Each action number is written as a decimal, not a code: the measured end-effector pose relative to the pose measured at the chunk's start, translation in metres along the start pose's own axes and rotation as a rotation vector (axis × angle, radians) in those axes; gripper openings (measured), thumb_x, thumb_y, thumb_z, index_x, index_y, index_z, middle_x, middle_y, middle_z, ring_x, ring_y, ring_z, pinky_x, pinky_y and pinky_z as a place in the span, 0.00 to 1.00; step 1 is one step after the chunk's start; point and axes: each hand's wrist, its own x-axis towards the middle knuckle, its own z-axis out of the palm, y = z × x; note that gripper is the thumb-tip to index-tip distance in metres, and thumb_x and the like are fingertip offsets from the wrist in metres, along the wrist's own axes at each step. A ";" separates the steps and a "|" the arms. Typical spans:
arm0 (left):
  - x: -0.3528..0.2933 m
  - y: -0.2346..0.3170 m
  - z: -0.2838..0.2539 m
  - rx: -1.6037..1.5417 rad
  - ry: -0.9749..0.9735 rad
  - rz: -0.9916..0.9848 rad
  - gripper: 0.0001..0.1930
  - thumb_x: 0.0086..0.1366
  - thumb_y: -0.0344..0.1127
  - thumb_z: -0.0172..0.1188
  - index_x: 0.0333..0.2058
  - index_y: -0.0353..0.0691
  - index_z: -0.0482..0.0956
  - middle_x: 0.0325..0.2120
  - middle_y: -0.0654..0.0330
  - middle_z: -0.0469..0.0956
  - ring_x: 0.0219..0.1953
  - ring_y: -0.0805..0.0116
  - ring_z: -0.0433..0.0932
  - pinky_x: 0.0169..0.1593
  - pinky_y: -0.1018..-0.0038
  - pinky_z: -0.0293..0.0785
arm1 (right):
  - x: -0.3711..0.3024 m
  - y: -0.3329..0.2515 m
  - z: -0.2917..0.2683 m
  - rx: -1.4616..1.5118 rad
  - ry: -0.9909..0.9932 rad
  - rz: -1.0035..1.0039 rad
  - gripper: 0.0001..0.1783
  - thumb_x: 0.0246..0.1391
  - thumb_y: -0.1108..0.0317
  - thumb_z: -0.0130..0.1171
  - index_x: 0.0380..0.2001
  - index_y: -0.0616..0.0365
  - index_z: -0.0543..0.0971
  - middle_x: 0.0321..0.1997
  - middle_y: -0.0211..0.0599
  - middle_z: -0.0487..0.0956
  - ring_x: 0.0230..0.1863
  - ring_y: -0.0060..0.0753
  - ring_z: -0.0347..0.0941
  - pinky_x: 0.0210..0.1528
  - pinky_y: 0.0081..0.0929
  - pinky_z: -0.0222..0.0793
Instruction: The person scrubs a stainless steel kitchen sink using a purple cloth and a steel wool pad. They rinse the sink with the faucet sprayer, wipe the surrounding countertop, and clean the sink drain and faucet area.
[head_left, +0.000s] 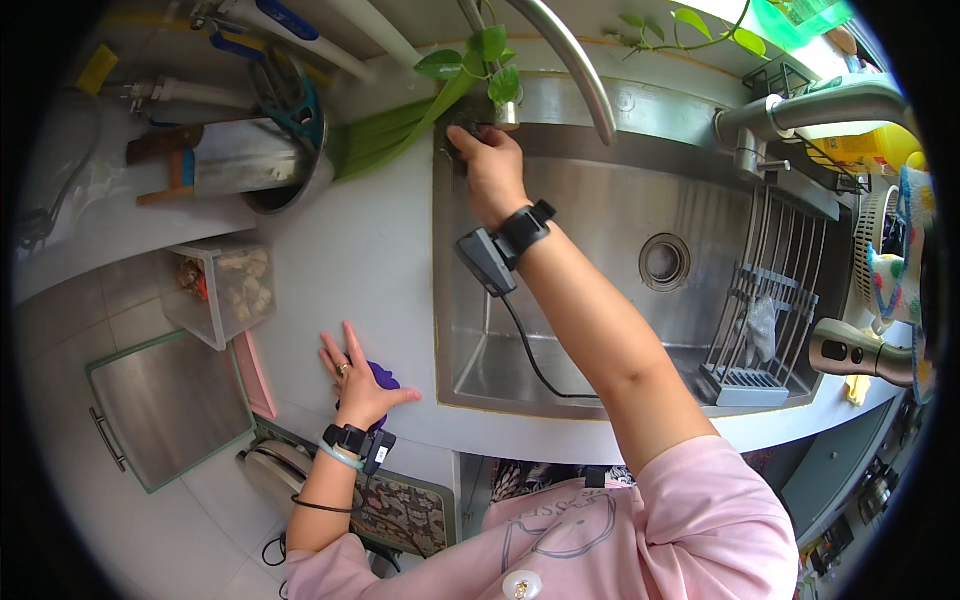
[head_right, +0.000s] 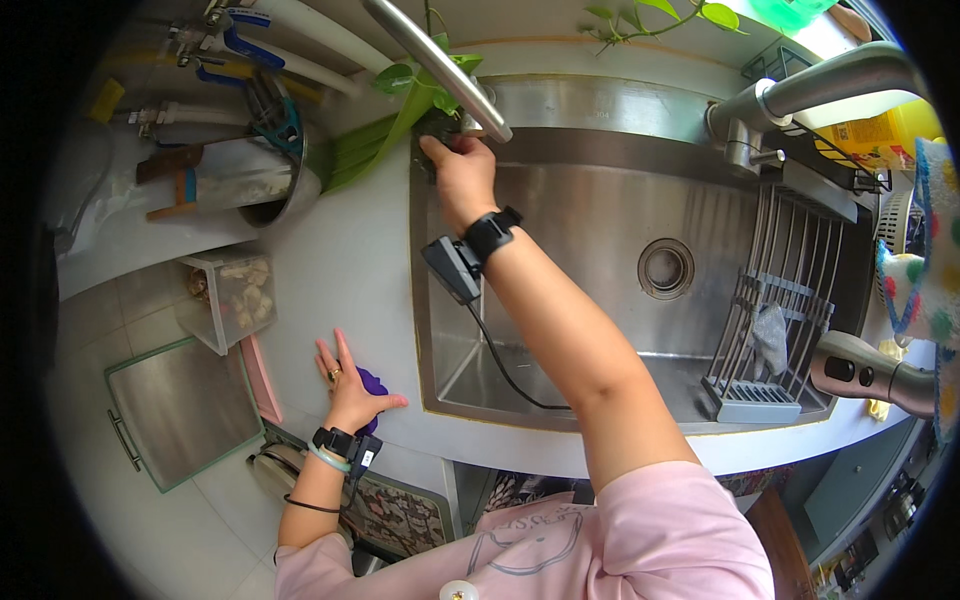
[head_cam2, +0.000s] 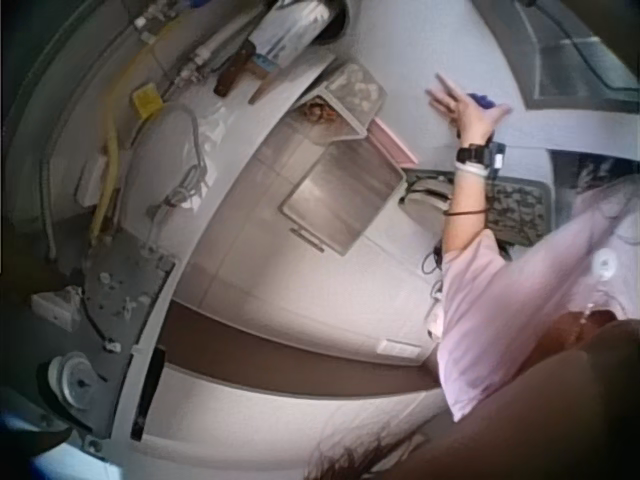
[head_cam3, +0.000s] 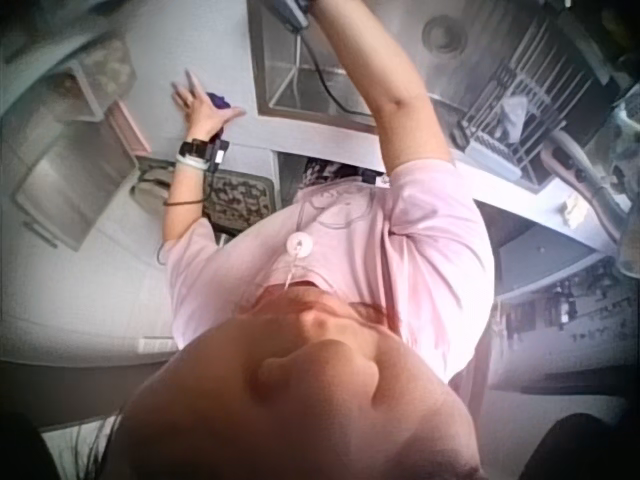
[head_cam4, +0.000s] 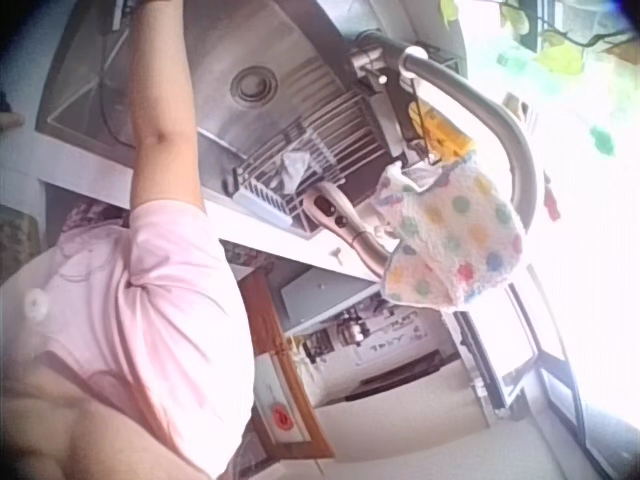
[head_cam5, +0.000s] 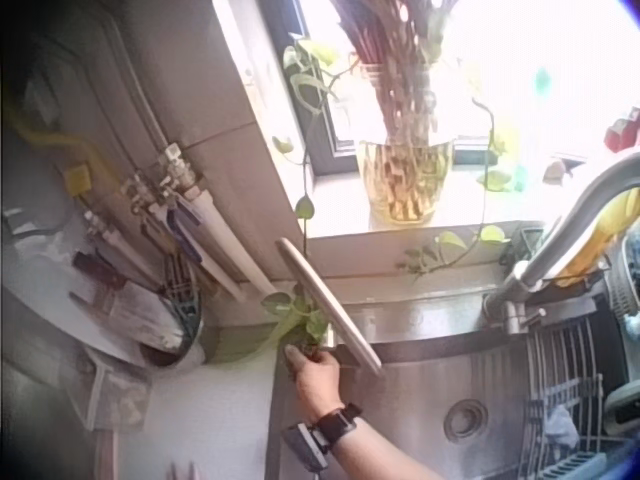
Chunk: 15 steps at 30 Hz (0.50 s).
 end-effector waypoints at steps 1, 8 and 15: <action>0.000 -0.001 0.001 -0.002 0.003 0.004 0.81 0.27 0.51 0.84 0.69 0.56 0.24 0.68 0.38 0.18 0.70 0.32 0.22 0.60 0.28 0.46 | -0.001 0.002 0.002 0.045 0.018 -0.002 0.10 0.49 0.69 0.69 0.29 0.61 0.77 0.28 0.26 0.76 0.29 0.19 0.66 0.35 0.22 0.62; -0.001 -0.004 0.002 -0.002 0.032 0.027 0.82 0.26 0.51 0.84 0.70 0.55 0.24 0.68 0.36 0.19 0.70 0.31 0.23 0.63 0.33 0.46 | 0.008 0.019 -0.017 0.119 0.156 0.225 0.13 0.53 0.66 0.66 0.39 0.61 0.78 0.33 0.25 0.77 0.33 0.20 0.67 0.40 0.21 0.61; 0.002 -0.006 0.004 0.007 0.044 0.050 0.82 0.26 0.51 0.84 0.70 0.54 0.24 0.67 0.34 0.19 0.69 0.30 0.23 0.67 0.38 0.41 | -0.026 0.013 -0.021 -0.046 -0.083 0.232 0.10 0.57 0.67 0.61 0.40 0.58 0.76 0.33 0.25 0.77 0.30 0.18 0.66 0.32 0.19 0.61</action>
